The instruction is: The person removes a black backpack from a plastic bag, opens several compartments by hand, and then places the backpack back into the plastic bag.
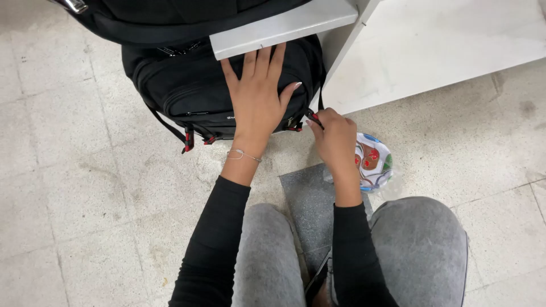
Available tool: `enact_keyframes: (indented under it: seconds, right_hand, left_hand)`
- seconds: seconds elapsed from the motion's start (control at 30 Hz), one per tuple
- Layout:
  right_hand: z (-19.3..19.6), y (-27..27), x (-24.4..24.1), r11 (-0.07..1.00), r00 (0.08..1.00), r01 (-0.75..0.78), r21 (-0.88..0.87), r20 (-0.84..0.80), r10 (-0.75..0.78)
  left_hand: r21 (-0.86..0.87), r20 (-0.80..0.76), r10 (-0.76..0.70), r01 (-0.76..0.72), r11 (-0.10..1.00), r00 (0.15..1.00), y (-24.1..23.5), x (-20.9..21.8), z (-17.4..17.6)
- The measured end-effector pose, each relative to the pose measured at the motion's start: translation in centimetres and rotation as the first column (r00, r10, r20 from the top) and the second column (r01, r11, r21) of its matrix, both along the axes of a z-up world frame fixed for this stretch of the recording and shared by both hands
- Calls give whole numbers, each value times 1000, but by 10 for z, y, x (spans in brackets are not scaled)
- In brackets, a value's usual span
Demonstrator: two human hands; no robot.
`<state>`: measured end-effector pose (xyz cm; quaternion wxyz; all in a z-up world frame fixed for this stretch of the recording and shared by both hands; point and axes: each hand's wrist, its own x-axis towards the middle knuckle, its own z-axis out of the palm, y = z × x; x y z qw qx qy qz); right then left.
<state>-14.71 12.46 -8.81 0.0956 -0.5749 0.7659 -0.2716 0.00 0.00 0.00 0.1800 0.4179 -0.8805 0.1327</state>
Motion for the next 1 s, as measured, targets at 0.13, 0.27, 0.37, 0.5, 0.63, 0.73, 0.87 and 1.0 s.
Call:
enact_keyframes:
  seconds: [0.13, 0.27, 0.37, 0.5, 0.63, 0.73, 0.87, 1.0]
  right_hand:
    - [17, 3, 13, 998, 1000, -15, -59, -4, 15]
    - [27, 6, 46, 922, 715, 385, -37, 644, -273]
    - [-7, -11, 63, 868, 103, 287, 406, 888, -449]
    - [-31, -48, 83, 881, -295, 61, 469, 852, -433]
    - [-41, -82, 82, 881, -293, 51, 471, 850, -438]
    - [-49, -96, 75, 885, -293, 52, 462, 854, -429]
    - [-66, -108, 60, 881, -295, 66, 469, 852, -432]
    - [-84, -118, 44, 876, -300, 79, 476, 849, -434]
  left_hand:
    - [-17, -44, -97, 97, 995, 994, 10, 14, 0]
    - [-127, -240, -195, 169, 977, 951, 15, 19, -9]
    - [-105, -333, -165, 138, 985, 928, 17, 12, -11]
    - [-65, -437, -161, 147, 987, 885, 8, 1, -16]
    - [88, -742, -141, 305, 948, 655, 11, -3, -7]
    - [106, -880, -158, 508, 855, 448, -1, -3, -9]
    - [-39, -622, -207, 234, 971, 755, -12, -9, -24]
    - [-51, -696, -156, 169, 984, 701, -17, -15, -29]
